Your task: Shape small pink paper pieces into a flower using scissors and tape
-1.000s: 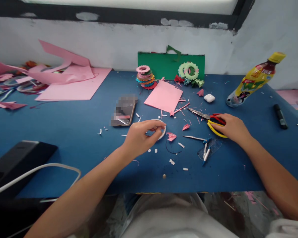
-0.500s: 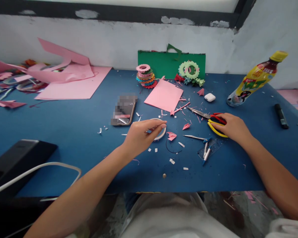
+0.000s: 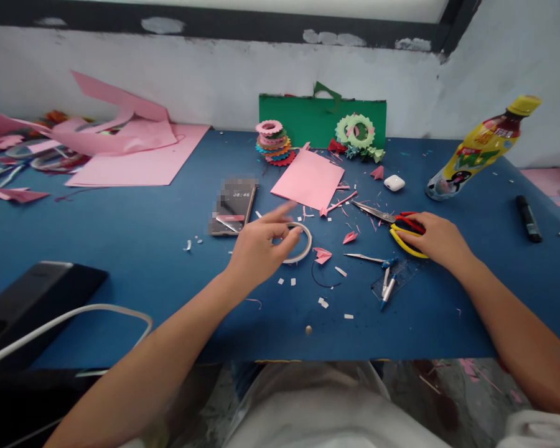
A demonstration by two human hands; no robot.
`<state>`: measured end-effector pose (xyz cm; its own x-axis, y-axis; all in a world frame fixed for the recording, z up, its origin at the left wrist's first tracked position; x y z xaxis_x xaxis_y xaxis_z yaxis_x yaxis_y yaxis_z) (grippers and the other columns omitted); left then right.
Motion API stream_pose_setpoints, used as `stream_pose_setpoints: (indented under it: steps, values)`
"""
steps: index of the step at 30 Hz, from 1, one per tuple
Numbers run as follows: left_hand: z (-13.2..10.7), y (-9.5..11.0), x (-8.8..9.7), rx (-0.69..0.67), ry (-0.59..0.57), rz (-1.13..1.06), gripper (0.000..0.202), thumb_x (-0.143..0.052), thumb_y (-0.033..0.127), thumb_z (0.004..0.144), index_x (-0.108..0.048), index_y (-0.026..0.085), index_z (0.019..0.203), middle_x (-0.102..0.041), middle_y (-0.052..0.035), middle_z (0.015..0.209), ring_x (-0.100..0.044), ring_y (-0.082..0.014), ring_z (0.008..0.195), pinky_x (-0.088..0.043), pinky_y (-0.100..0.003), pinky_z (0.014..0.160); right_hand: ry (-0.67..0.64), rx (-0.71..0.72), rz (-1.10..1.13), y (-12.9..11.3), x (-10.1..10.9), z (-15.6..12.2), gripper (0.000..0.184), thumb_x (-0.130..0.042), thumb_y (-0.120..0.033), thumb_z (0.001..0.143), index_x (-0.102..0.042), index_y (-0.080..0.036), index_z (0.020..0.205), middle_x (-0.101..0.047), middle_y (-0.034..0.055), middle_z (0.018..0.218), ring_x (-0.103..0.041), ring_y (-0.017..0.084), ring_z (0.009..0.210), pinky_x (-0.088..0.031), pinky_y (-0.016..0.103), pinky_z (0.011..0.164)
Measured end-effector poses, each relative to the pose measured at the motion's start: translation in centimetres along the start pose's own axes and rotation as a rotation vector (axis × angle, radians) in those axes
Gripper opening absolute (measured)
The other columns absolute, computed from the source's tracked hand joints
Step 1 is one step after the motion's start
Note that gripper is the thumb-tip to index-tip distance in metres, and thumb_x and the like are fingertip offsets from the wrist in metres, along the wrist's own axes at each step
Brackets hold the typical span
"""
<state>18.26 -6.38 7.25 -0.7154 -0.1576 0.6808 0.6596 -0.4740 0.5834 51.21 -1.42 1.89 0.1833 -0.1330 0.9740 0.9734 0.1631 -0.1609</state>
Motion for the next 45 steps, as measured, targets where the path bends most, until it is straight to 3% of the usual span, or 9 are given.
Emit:
stream_pose_setpoints:
  steps: [2, 4, 7, 10, 14, 19, 25, 32, 45]
  values:
    - [0.1, -0.5, 0.2, 0.024, 0.045, 0.009, 0.033, -0.064, 0.029, 0.075, -0.061, 0.021, 0.107, -0.048, -0.0112, 0.135, -0.055, -0.0252, 0.112, -0.051, -0.031, 0.076, 0.003, -0.001, -0.004, 0.0, 0.0, 0.0, 0.050, -0.050, -0.060, 0.076, -0.062, -0.023, 0.107, -0.065, 0.0052, 0.103, -0.062, 0.024, 0.085, -0.045, 0.032, 0.064]
    - [0.2, -0.7, 0.0, 0.051, 0.025, 0.016, 0.051, -0.064, 0.029, 0.075, -0.051, 0.021, 0.123, -0.048, -0.0128, 0.136, -0.056, -0.0246, 0.112, -0.052, -0.030, 0.075, 0.009, 0.003, -0.005, 0.0, 0.0, 0.0, 0.048, -0.051, -0.059, 0.076, -0.062, -0.022, 0.106, -0.066, 0.0055, 0.101, -0.062, 0.024, 0.084, -0.045, 0.031, 0.063]
    - [0.1, -0.5, -0.7, 0.072, -0.087, 0.015, 0.020, -0.054, 0.033, 0.084, -0.068, 0.020, 0.089, -0.070, -0.0061, 0.102, -0.066, -0.0186, 0.087, -0.051, -0.025, 0.064, 0.021, 0.016, -0.004, -0.1, 0.0, -0.1, 0.048, -0.050, -0.059, 0.077, -0.062, -0.022, 0.105, -0.066, 0.0061, 0.099, -0.061, 0.023, 0.082, -0.044, 0.031, 0.062]
    - [-0.1, 0.0, -1.3, 0.038, -0.140, 0.010, 0.033, -0.051, 0.035, 0.086, -0.066, 0.019, 0.062, -0.072, -0.0037, 0.088, -0.067, -0.0164, 0.078, -0.051, -0.026, 0.064, 0.029, 0.024, -0.010, 0.0, 0.0, -0.1, 0.047, -0.050, -0.059, 0.077, -0.063, -0.022, 0.104, -0.065, 0.0063, 0.097, -0.061, 0.023, 0.082, -0.045, 0.031, 0.064]
    - [-0.2, 0.2, -2.6, -0.057, -0.183, 0.044, 0.021, -0.054, 0.030, 0.085, -0.068, 0.020, 0.097, -0.067, -0.0066, 0.109, -0.061, -0.0208, 0.101, -0.050, -0.037, 0.085, 0.036, 0.031, 0.002, 0.3, -0.1, -0.1, 0.046, -0.053, -0.057, 0.076, -0.063, -0.021, 0.104, -0.064, 0.0076, 0.098, -0.061, 0.024, 0.083, -0.047, 0.033, 0.068]
    - [-0.6, -0.2, -5.1, -0.173, -0.295, 0.128, 0.027, -0.050, 0.030, 0.087, -0.066, 0.017, 0.104, -0.062, -0.0103, 0.118, -0.054, -0.0238, 0.112, -0.042, -0.045, 0.097, 0.091, 0.109, 0.012, -0.3, 0.5, -0.2, 0.038, -0.054, -0.043, 0.079, -0.062, -0.020, 0.107, -0.060, 0.0090, 0.102, -0.057, 0.025, 0.090, -0.047, 0.037, 0.079]
    - [-0.4, -0.3, -6.3, -0.166, -0.300, 0.120, 0.024, -0.052, 0.033, 0.085, -0.070, 0.019, 0.092, -0.064, -0.0080, 0.116, -0.052, -0.0239, 0.112, -0.040, -0.043, 0.098, 0.219, 0.297, 0.134, -4.4, 2.6, -1.7, 0.026, -0.048, -0.031, 0.085, -0.062, -0.020, 0.105, -0.058, 0.0092, 0.106, -0.054, 0.023, 0.100, -0.043, 0.039, 0.093]
    - [-0.3, 0.3, -6.1, -0.160, -0.323, 0.069, 0.015, -0.055, 0.028, 0.083, -0.068, 0.022, 0.083, -0.068, -0.0037, 0.105, -0.056, -0.0214, 0.107, -0.030, -0.047, 0.102, 0.039, 0.515, 0.196, -9.3, 0.6, -3.7, 0.033, -0.062, -0.043, 0.078, -0.063, -0.020, 0.102, -0.063, 0.0086, 0.101, -0.056, 0.024, 0.097, -0.044, 0.042, 0.091]
    - [-0.1, -0.4, -6.4, -0.112, -0.341, 0.131, 0.023, -0.054, 0.038, 0.084, -0.070, 0.022, 0.087, -0.064, -0.0075, 0.115, -0.051, -0.0260, 0.114, -0.035, -0.048, 0.099, 0.042, 0.424, 0.435, -9.3, 0.7, -3.7, 0.014, -0.040, -0.020, 0.089, -0.052, -0.021, 0.095, -0.062, 0.0057, 0.085, -0.059, 0.020, 0.082, -0.049, 0.036, 0.075]
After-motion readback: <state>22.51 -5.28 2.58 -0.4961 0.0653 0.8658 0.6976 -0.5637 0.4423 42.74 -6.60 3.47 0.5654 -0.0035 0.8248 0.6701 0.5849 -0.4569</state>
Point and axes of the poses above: each hand's wrist, its own z-axis towards the middle knuckle, its own x-axis out of the back of the hand, y = z × x, the point moved 6 cm from there along z, towards the middle knuckle
